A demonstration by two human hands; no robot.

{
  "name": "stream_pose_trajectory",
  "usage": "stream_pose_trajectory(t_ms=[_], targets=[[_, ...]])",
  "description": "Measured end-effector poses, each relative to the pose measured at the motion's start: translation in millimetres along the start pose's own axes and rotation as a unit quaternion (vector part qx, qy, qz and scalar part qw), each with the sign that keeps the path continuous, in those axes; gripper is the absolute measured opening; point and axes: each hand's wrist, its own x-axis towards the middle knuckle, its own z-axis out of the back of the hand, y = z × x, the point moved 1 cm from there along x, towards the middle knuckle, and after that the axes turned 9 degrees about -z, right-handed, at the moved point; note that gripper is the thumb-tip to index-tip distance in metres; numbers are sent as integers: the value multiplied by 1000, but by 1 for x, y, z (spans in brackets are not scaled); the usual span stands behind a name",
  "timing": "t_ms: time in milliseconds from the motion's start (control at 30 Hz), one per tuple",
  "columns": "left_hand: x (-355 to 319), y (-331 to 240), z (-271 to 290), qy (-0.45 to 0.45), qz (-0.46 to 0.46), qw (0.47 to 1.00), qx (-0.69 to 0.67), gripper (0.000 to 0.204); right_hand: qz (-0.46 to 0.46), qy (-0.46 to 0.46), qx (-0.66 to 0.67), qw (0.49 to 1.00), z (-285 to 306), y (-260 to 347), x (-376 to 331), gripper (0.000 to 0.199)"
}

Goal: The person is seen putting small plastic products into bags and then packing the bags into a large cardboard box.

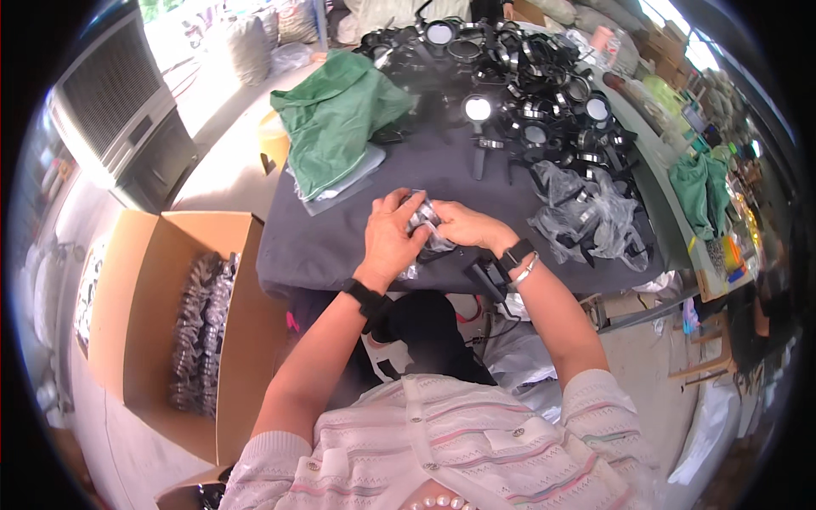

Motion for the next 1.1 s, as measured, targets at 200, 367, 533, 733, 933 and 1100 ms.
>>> stream_pose_trajectory(t_ms=[200, 367, 533, 733, 933, 1100], targets=[[7, -6, -13, -18, 28, 999, 14, 48, 39, -3, 91, 995, 2, -29, 3, 30], [14, -6, -13, -11, 7, 1000, 13, 46, 59, -372, -91, 922, 43, -36, -10, 33], [12, -4, -7, -26, 0, 999, 25, 46, -112, -633, -371, 670, 113, -21, -27, 58], [5, -5, -7, -7, 4, 1000, 18, 47, -344, -437, -312, 770, 142, -96, -25, 44], [0, -13, 1, -13, 10, 1000, 1, 45, -233, -478, -416, 737, 126, -108, -29, 27], [0, -7, -5, -18, 9, 1000, 9, 46, -1, -382, -143, 913, 102, -73, -31, 24]])
